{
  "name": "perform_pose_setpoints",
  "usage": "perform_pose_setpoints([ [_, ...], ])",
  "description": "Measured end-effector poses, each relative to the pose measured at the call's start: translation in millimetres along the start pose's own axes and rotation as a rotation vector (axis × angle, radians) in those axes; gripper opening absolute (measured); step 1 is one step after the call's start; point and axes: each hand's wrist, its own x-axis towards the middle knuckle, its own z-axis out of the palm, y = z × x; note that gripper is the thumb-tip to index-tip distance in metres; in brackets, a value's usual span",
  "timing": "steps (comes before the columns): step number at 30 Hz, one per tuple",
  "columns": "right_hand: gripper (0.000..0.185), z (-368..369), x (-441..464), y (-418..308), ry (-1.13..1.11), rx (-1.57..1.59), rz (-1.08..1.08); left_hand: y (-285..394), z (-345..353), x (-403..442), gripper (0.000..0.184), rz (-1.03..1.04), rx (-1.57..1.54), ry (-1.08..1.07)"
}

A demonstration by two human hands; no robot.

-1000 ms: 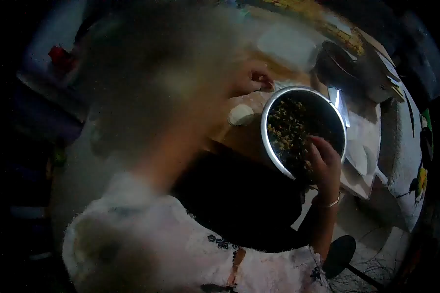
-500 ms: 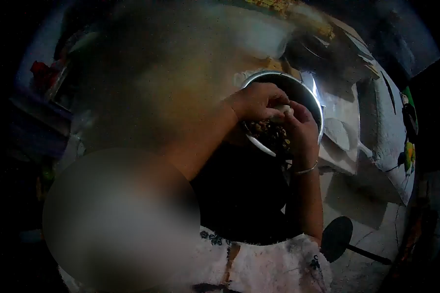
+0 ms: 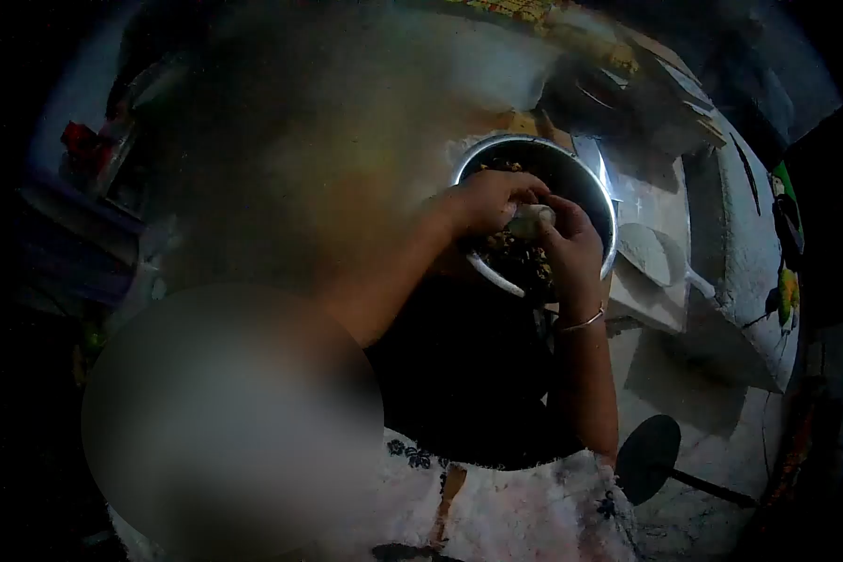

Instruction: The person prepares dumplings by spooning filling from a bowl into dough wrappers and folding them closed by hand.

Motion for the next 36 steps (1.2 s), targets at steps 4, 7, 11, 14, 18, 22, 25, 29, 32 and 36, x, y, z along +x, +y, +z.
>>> perform_pose_setpoints([
  [4,0.032,2.2,-1.3,-4.6,0.000,-0.066,-0.069,5.1,-0.7,-6.8,0.041,0.010,0.067,-0.009],
  [7,0.029,0.4,-6.8,-17.0,-0.040,-0.004,-0.010,18.2,-4.7,-6.9,0.043,-0.110,0.082,-0.088],
  [11,0.027,2.6,-12.8,-30.3,-0.025,-0.271,-0.122,17.5,-7.5,-7.9,0.038,-0.160,0.155,-0.058],
  [14,0.019,5.9,-15.7,-38.8,-0.053,-0.360,-0.106,2.8,-10.3,-9.3,0.036,-0.106,0.061,-0.048],
  [18,0.016,7.5,-14.2,-33.5,0.002,-0.483,-0.290,6.5,-10.7,-13.4,0.030,-0.078,0.005,-0.098],
  [22,0.021,10.8,-15.5,-35.5,-0.045,-0.446,-0.212,10.1,-19.5,-9.9,0.026,-0.240,0.169,-0.090],
  [25,0.021,-17.6,-24.3,-45.5,-0.125,-0.649,-0.396,12.6,-32.4,-13.0,0.023,-0.246,0.286,-0.043],
  [29,0.022,-41.8,-42.0,-77.5,-0.518,-0.831,-0.272,14.9,-42.6,-16.3,0.021,-0.386,0.273,0.060],
  [32,0.025,-45.7,-44.0,-44.9,-0.556,-0.806,-0.391,15.9,-32.4,-19.8,0.026,-0.455,-0.025,0.178],
  [36,0.023,-40.7,-37.5,-67.7,-0.732,-0.745,-0.374,13.2,-35.9,-22.9,0.026,-0.523,-0.193,0.205],
])
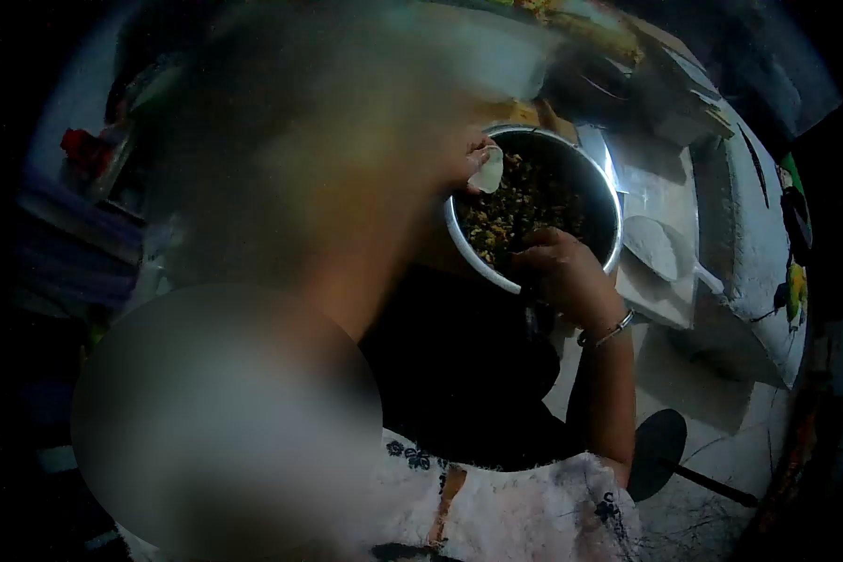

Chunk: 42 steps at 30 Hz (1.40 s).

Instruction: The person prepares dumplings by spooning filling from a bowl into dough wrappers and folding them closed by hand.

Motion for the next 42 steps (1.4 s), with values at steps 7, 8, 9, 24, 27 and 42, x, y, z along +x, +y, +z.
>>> perform_pose_setpoints([
  [7,0.013,24.9,1.6,24.0,0.377,-0.015,0.036,8.9,1.9,-1.2,0.030,0.012,0.057,-0.087],
  [8,0.012,21.7,1.7,20.2,0.509,0.067,0.075,4.0,0.7,3.0,0.029,0.041,0.076,-0.103],
  [9,0.013,20.1,2.8,18.8,0.642,0.149,0.114,-0.9,-1.5,6.9,0.029,0.036,0.079,-0.107],
  [24,0.029,44.1,16.3,43.0,0.851,0.641,0.478,11.0,-21.2,11.5,0.029,0.015,0.286,-0.124],
  [27,0.028,32.5,18.9,30.0,0.835,0.705,0.387,5.0,-18.5,14.8,0.029,0.106,0.262,-0.138],
  [42,0.031,39.2,12.9,51.6,0.784,0.915,0.313,9.5,-16.1,11.1,0.027,0.094,0.349,-0.130],
])
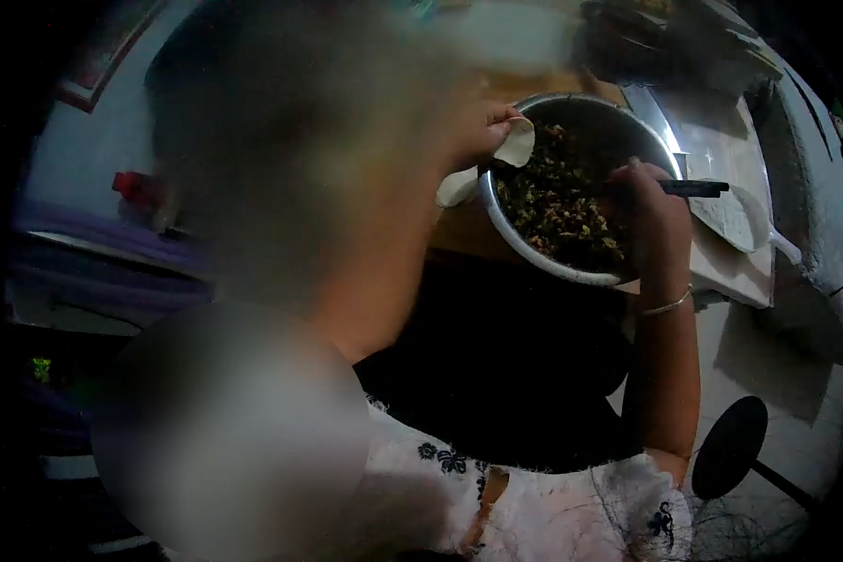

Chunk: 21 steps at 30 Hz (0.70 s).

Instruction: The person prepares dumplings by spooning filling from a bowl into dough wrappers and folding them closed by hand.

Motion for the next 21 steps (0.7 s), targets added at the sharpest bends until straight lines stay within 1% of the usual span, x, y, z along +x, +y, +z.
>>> perform_pose_setpoints([
  [1,0.030,-1.2,1.2,-9.2,0.009,0.069,0.148,10.5,0.4,-5.0,0.028,-0.043,-0.033,-0.008],
  [2,0.029,0.3,1.8,-24.9,0.029,0.138,0.296,7.8,0.5,-3.5,0.028,-0.044,-0.032,-0.007],
  [3,0.029,0.0,2.0,-18.3,0.027,0.140,0.295,5.7,0.6,-1.5,0.028,-0.036,-0.021,-0.012],
  [4,0.029,-1.1,2.5,-6.3,-0.007,0.096,0.142,3.4,0.6,0.4,0.028,-0.027,-0.009,-0.019],
  [6,0.028,-0.7,2.7,-2.1,-0.041,0.051,-0.011,1.9,1.5,-1.3,0.028,-0.027,-0.060,-0.017],
  [7,0.028,-1.1,2.1,-3.2,-0.062,0.016,-0.042,3.7,2.3,-2.8,0.028,-0.027,-0.112,-0.015],
  [9,0.028,2.5,-0.7,-17.6,-0.084,-0.018,-0.075,-0.3,2.4,-2.0,0.029,-0.008,-0.102,-0.004],
  [11,0.027,8.0,-3.5,-36.0,0.035,0.303,0.356,2.7,2.4,-4.4,0.029,0.007,-0.095,0.005],
  [12,0.027,7.0,-3.3,-33.8,0.034,0.304,0.358,12.5,1.9,-9.5,0.029,-0.031,-0.048,0.019],
  [13,0.027,4.0,-2.6,-29.1,-0.008,0.187,0.254,19.1,1.7,-12.9,0.030,-0.069,-0.001,0.033],
  [14,0.027,1.1,-1.5,-22.6,-0.031,0.129,0.203,14.6,1.9,-11.6,0.030,-0.070,0.000,0.034],
  [15,0.026,-1.8,-0.4,-16.0,-0.051,0.073,0.151,10.1,1.9,-10.3,0.030,-0.049,-0.052,0.041],
  [16,0.026,-4.8,1.7,-6.8,-0.030,-0.041,0.007,5.7,2.2,-9.2,0.030,-0.028,-0.104,0.048],
  [18,0.026,-9.2,1.8,-5.9,-0.008,-0.154,-0.133,15.4,1.6,-12.7,0.030,-0.062,-0.052,0.061],
  [20,0.027,-16.7,-0.1,-10.7,-0.032,-0.692,-0.412,15.1,0.1,-13.0,0.031,-0.097,-0.001,0.073],
  [21,0.027,-19.3,0.1,-8.7,-0.031,-0.689,-0.411,7.5,-3.4,-10.4,0.031,-0.059,0.001,0.059],
])
